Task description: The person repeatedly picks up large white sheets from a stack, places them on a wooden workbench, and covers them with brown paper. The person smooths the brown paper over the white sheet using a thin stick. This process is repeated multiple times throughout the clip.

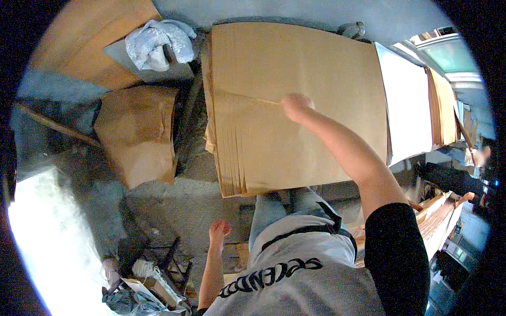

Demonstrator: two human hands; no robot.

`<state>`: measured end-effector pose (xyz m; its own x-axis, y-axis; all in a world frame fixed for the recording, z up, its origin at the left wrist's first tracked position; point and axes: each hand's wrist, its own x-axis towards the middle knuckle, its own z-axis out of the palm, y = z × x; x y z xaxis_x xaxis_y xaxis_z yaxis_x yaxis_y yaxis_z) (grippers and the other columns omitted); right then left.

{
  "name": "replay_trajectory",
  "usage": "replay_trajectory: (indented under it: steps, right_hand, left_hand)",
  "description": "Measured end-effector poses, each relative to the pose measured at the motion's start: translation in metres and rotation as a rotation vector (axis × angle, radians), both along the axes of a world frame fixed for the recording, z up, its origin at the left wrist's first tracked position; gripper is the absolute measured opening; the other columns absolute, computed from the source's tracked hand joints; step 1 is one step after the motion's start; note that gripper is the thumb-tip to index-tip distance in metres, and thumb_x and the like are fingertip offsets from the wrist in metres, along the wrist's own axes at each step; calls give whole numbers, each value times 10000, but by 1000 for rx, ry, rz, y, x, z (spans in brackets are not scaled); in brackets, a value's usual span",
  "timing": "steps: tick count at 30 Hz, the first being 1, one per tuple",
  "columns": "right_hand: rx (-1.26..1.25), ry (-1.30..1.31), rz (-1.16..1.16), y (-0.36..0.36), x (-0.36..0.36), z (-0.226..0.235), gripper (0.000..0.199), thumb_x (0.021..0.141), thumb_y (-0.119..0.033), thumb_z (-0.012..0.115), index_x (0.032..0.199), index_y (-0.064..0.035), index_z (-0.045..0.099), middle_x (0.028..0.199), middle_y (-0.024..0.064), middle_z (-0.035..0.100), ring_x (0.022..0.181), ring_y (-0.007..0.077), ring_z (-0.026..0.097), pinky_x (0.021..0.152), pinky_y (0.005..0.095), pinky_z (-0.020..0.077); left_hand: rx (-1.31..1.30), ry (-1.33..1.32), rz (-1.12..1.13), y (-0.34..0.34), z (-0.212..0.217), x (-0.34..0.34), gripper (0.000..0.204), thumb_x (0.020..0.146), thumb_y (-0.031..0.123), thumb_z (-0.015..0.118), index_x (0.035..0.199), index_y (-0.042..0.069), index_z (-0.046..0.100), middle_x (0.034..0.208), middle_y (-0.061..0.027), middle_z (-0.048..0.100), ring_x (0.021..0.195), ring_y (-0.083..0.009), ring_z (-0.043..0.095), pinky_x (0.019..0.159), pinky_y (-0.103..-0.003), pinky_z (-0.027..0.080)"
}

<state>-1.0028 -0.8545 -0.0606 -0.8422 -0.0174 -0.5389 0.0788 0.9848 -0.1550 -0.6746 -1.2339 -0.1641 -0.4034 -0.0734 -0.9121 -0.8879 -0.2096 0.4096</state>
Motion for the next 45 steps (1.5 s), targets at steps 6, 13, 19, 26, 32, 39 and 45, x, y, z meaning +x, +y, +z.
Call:
replay_trajectory:
  steps: [6,13,19,26,32,39,45]
  right_hand:
    - [-94,45,-108,-60,-10,-5,209,835,-153,444,941,-167,624,904,132,594,854,289,573,704,403,462]
    - [-159,61,-115,7,30,-15,258,816,-130,450,989,-210,624,835,87,613,773,266,582,631,371,469]
    - [-100,115,-102,-41,28,-7,264,818,-139,451,1006,-225,615,835,93,609,705,253,587,574,363,459]
    - [-192,183,-241,-7,57,-24,296,800,-116,452,1023,-231,609,738,104,588,600,231,560,514,357,424]
    - [-246,155,-351,-19,70,-23,294,787,-107,477,1025,-218,611,697,117,580,542,208,527,498,332,408]
    - [-352,150,-617,60,128,-7,240,842,-172,470,1048,-204,590,783,116,592,644,223,551,563,335,438]
    - [-40,121,-819,170,235,27,254,842,-176,479,1074,-237,565,860,141,611,745,288,593,644,361,460]
  left_hand:
    - [50,79,-108,17,20,-41,141,851,169,519,914,45,543,763,-61,593,639,-125,559,576,-253,477]
    - [-48,65,52,8,24,-32,162,842,179,527,956,66,508,759,-47,578,639,-124,557,567,-246,470]
    - [96,270,11,62,23,-118,203,857,194,517,1008,69,463,799,-43,558,671,-99,530,585,-233,456]
    - [158,568,3,109,-10,-200,240,830,192,564,1017,95,448,895,-18,516,792,-116,531,672,-262,467]
    - [85,589,-53,128,-30,-236,276,821,181,561,1054,97,439,954,-24,492,858,-127,502,749,-305,432]
    - [41,389,-208,139,-8,-252,263,822,179,560,1024,64,435,931,-33,531,812,-82,507,614,-227,441]
    - [483,81,-401,104,-21,-191,464,790,177,585,1194,82,378,1096,-44,491,971,-147,502,821,-290,437]
